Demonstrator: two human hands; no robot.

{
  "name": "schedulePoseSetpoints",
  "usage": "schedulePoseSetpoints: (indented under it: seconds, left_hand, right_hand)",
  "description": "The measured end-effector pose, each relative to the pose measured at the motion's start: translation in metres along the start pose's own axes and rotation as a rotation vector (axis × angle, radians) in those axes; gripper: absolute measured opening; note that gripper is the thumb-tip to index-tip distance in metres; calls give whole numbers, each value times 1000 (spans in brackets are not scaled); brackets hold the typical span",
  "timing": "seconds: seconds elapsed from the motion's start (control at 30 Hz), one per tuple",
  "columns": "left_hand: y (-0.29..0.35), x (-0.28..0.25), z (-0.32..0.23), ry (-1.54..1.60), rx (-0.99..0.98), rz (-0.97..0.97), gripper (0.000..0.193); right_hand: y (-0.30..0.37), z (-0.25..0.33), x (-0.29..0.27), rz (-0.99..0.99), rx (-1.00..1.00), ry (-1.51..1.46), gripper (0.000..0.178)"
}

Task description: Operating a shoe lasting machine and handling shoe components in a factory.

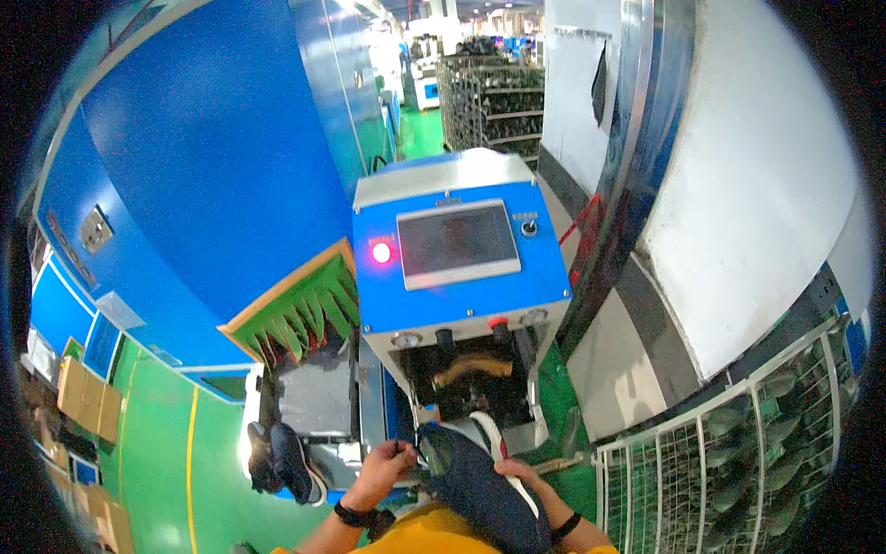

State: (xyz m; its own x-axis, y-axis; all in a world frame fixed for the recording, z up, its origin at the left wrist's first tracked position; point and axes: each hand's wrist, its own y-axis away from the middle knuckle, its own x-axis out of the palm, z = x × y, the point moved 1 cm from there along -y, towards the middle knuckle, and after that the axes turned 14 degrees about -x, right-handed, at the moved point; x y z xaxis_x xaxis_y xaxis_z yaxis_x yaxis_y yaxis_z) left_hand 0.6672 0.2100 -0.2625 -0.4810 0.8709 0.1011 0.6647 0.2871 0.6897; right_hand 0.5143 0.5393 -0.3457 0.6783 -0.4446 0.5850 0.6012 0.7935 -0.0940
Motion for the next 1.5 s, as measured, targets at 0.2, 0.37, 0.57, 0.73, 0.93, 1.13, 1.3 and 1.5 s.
schedulePoseSetpoints:
  seconds: [0.2,0.37,0.57,0.73,0.93,1.13,1.3,1.5]
  left_hand:
    - [28,1,-27,-133,118,-132,20]
    - [24,-17,-33,-309,267,-257,18]
    - [36,-105,19,-323,313,-614,14]
    - [36,-33,1,-555,129,-147,44]
    - [-4,16,-12,-738,254,-56,47]
    - [-30,14,17,29,-110,453,20]
    - [-15,-1,20,-106,51,1102,7]
    - [-6,-7,19,-475,273,437,16]
  right_hand:
    - [-29,20,29,-170,203,-32,104]
    - [-110,-1,64,-252,367,5,103]
    - [-132,-14,54,-308,399,77,101]
    - [-43,0,29,-370,373,125,100]
    - [-48,20,63,-282,258,253,100]
    - [-28,9,38,-397,277,402,102]
    - [-58,17,53,-437,192,445,103]
    - [-121,43,63,-322,60,704,103]
